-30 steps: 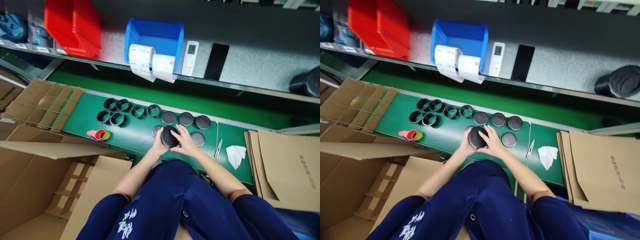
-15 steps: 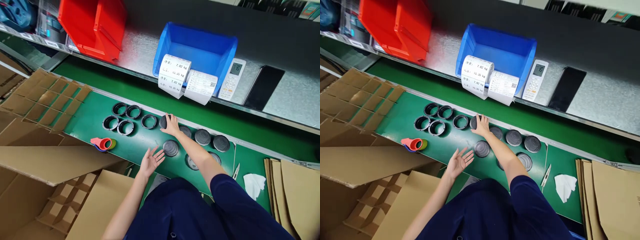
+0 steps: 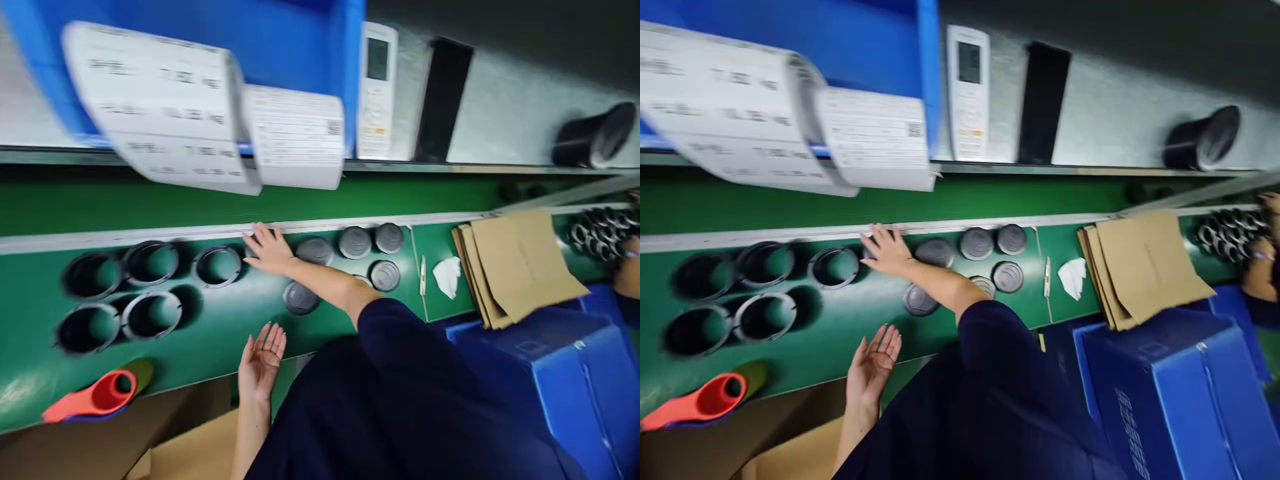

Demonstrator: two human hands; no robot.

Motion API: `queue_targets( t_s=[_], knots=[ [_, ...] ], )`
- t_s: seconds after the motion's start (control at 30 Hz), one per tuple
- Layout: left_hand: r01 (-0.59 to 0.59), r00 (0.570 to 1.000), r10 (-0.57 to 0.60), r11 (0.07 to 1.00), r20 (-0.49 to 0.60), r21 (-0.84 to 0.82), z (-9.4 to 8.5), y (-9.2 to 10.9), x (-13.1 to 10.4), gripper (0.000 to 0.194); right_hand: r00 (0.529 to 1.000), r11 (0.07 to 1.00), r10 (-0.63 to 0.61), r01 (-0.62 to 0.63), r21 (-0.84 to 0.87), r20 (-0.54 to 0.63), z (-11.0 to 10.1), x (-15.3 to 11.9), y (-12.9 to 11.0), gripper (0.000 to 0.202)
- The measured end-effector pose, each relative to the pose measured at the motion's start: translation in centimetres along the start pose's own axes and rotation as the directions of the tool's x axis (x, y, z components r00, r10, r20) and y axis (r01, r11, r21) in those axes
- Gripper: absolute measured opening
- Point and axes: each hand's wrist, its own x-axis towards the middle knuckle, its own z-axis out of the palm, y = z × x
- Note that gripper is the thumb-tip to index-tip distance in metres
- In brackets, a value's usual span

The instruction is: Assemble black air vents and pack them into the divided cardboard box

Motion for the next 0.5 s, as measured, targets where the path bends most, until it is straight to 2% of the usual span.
queue_targets(
  t_s=[0.1,0.17,0.27,0.33,0.4,0.43,0.5],
  knots=[
    [0.011,0.999,-0.003,0.991,-0.054,0.137,2.3,0.0,0.0,0.031,0.998,0.997,0.069,-0.069,0.039,0.014,-0.2,-0.1,0.4,0.072],
    [0.024,0.996,-0.003,0.97,-0.085,0.241,3.8,-0.3,-0.2,0.028,0.996,0.992,0.084,-0.082,0.094,-0.018,-1.4,-1.7,0.7,0.073],
    [0.011,0.995,0.031,0.912,-0.095,0.411,5.5,-1.3,0.1,0.023,0.987,0.99,0.084,-0.067,0.122,-0.138,-4.5,-6.8,3.6,0.068],
    [-0.027,0.996,0.072,0.834,-0.06,0.552,6.4,-2.5,0.8,0.019,0.966,0.978,0.194,-0.176,0.115,-0.168,-6.8,-11.4,7.8,0.067],
    [-0.114,0.991,0.127,0.686,0.036,0.718,7.7,-4.3,1.7,0.019,0.907,0.918,0.394,-0.381,0.106,-0.149,-9.0,-16.2,13.2,0.076],
    [-0.187,0.981,0.157,0.57,0.118,0.8,8.8,-5.5,2.2,0.025,0.86,0.869,0.494,-0.484,0.099,-0.131,-9.9,-18.3,16.1,0.085],
    [-0.384,0.918,0.21,0.248,0.337,0.889,12.0,-8.2,3.2,0.043,0.764,0.765,0.643,-0.638,0.083,-0.048,-11.1,-21.6,21.4,0.109]
  ],
)
